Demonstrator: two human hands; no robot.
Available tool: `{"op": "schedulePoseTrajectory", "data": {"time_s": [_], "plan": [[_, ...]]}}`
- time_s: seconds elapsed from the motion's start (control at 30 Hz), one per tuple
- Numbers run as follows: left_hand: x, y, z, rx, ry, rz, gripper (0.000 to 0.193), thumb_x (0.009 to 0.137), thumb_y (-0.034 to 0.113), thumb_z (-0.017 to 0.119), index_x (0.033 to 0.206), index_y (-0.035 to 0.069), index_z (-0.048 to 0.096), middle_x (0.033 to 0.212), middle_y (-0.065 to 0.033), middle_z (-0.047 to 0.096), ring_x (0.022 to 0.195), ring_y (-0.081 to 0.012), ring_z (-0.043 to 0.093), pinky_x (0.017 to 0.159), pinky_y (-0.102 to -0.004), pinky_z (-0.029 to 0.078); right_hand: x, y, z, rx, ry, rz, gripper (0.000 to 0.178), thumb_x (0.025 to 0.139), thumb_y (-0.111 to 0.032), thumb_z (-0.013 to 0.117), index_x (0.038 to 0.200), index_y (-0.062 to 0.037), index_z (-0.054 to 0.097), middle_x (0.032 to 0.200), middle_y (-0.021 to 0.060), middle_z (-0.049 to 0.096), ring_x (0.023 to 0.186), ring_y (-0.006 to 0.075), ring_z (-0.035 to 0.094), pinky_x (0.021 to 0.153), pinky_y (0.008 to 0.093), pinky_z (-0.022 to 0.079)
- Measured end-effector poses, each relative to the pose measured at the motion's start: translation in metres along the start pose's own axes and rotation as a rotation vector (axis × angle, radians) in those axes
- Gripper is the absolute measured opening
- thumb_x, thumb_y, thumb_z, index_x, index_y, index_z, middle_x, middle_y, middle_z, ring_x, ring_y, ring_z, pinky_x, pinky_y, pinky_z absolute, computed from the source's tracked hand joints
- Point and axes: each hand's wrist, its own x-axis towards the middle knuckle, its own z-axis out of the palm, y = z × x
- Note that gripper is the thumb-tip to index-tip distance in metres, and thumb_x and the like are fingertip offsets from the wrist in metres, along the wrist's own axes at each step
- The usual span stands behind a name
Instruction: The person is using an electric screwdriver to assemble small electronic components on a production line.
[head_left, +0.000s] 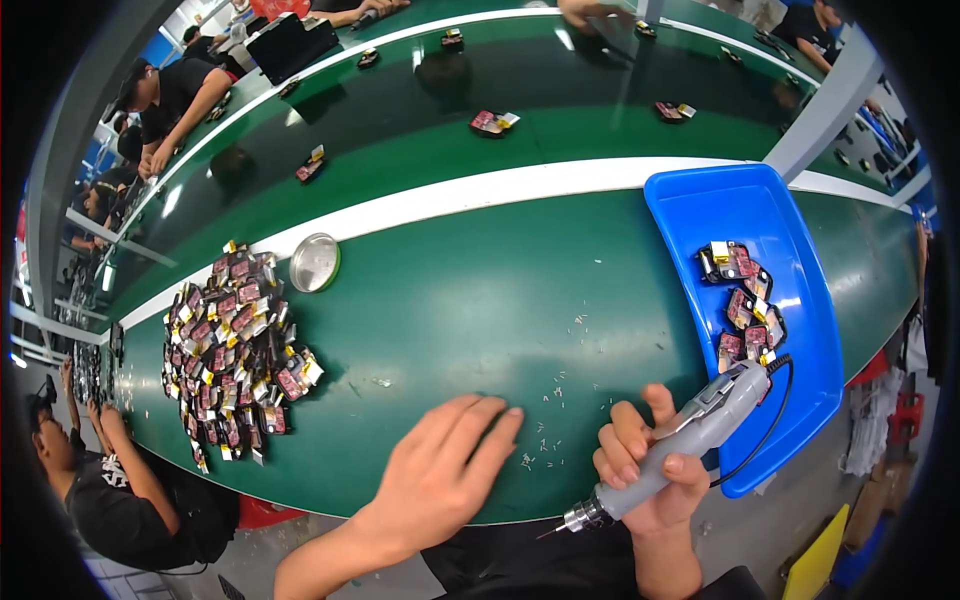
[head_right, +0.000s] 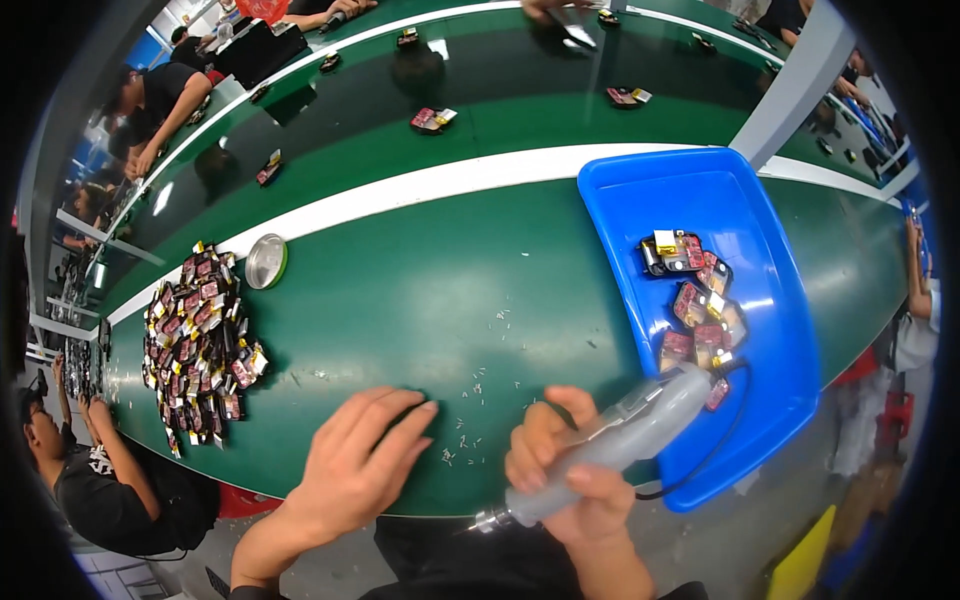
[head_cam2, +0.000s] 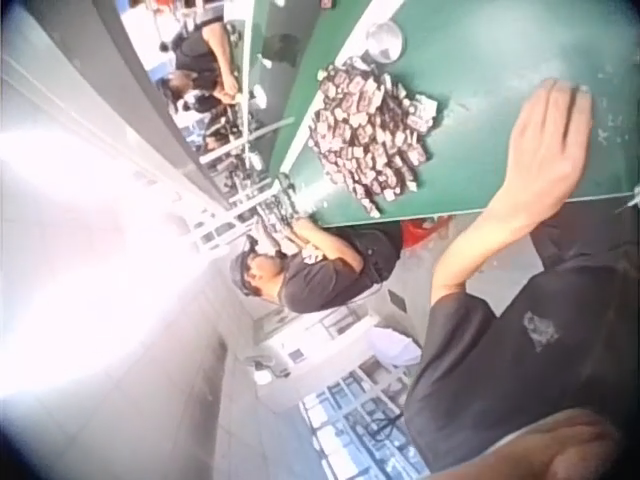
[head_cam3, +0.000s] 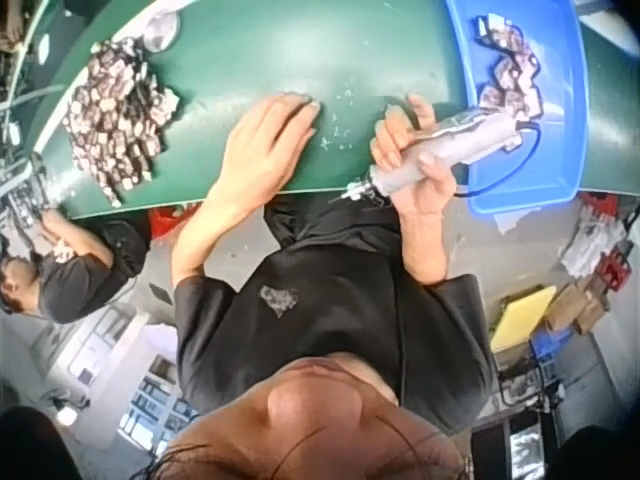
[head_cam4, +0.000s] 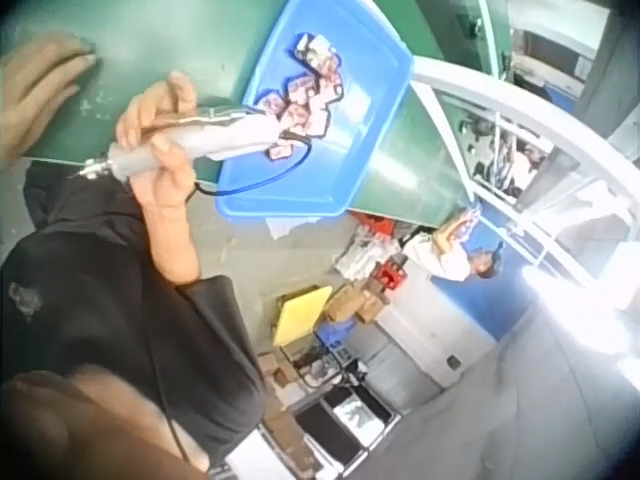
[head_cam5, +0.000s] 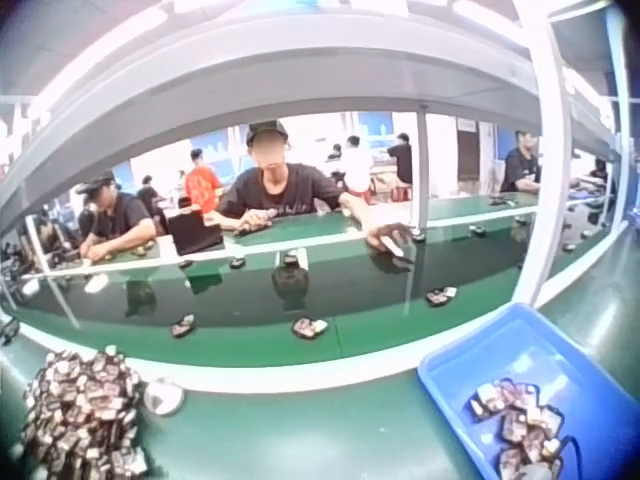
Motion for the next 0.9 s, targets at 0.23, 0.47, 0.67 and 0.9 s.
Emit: {"op": "schedulePoseTrajectory", "data": {"time_s": [0.23,0.47,0.67,0.9], "plan": [[0.019,0.008,0.018,0.120,-0.041,0.208,0.033,0.063,0.002,0.063,0.094,-0.008,0.062,0.093,-0.0139,0.057,0.082,-0.0268,0.058,0.065,-0.0346,0.051,-0.003,-0.004,-0.008,-0.022,-0.025,0.033,0.059,0.075,-0.020,0.061,0.128,-0.0013,0.043,0.092,0.0122,0.046,0.069,0.0193,0.050,0.059,0.0283,0.044],[0.027,-0.006,0.022,-0.001,0.040,0.093,0.027,0.063,-0.008,0.065,0.088,-0.001,0.054,0.083,-0.0118,0.057,0.070,-0.0267,0.057,0.060,-0.0349,0.047,-0.003,-0.006,-0.011,0.011,-0.085,0.066,0.031,0.077,-0.021,0.058,0.103,-0.0046,0.052,0.092,0.0120,0.047,0.071,0.0210,0.051,0.062,0.0299,0.041],[0.017,-0.017,0.016,-0.021,0.122,-0.003,0.026,0.067,-0.012,0.064,0.088,-0.002,0.055,0.080,-0.0115,0.058,0.068,-0.0271,0.057,0.058,-0.0351,0.047,-0.003,-0.007,-0.010,0.043,-0.079,0.095,0.025,0.078,-0.017,0.058,0.099,-0.0047,0.052,0.088,0.0116,0.047,0.068,0.0214,0.051,0.060,0.0310,0.041],[-0.008,-0.024,0.007,-0.157,0.184,-0.133,0.023,0.070,-0.011,0.066,0.089,-0.003,0.055,0.077,-0.0120,0.057,0.066,-0.0271,0.056,0.057,-0.0344,0.046,-0.005,-0.005,-0.005,0.031,-0.024,0.075,0.022,0.079,-0.016,0.059,0.095,-0.0049,0.051,0.083,0.0097,0.046,0.065,0.0198,0.049,0.057,0.0314,0.040]]}}
